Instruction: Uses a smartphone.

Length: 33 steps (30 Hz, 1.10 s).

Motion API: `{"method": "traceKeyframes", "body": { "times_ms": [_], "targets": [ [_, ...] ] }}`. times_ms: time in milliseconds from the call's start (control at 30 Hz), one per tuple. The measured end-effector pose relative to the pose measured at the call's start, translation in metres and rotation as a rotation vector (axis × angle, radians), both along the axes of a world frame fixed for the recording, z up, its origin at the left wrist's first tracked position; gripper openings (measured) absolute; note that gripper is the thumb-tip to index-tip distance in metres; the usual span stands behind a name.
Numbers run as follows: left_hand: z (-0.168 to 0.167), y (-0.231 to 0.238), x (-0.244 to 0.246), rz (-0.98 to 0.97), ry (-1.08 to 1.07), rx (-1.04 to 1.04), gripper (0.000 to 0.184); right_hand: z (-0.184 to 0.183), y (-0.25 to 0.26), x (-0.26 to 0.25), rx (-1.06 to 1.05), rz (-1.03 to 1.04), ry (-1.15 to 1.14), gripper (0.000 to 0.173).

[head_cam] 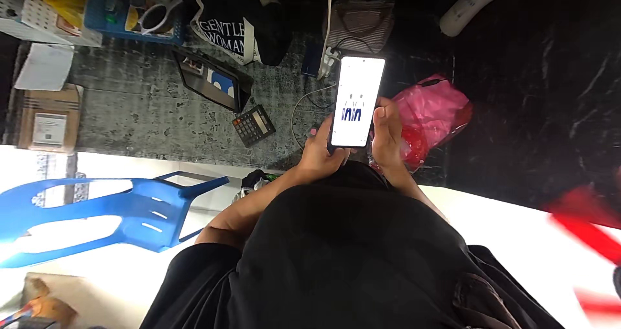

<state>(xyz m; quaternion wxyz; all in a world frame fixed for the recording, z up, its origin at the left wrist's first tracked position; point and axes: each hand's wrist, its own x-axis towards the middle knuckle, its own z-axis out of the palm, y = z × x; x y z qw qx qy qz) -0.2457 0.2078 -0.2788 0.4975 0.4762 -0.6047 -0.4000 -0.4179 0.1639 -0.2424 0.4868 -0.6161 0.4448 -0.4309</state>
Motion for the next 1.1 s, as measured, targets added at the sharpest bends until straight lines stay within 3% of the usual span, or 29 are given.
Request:
{"method": "traceKeyframes", "body": {
  "times_ms": [1100],
  "targets": [
    [0.001, 0.003, -0.001, -0.005, -0.027, 0.023, 0.074, -0.001, -0.001, 0.001, -0.016, -0.002, -0.025, 0.047]
  ]
}}
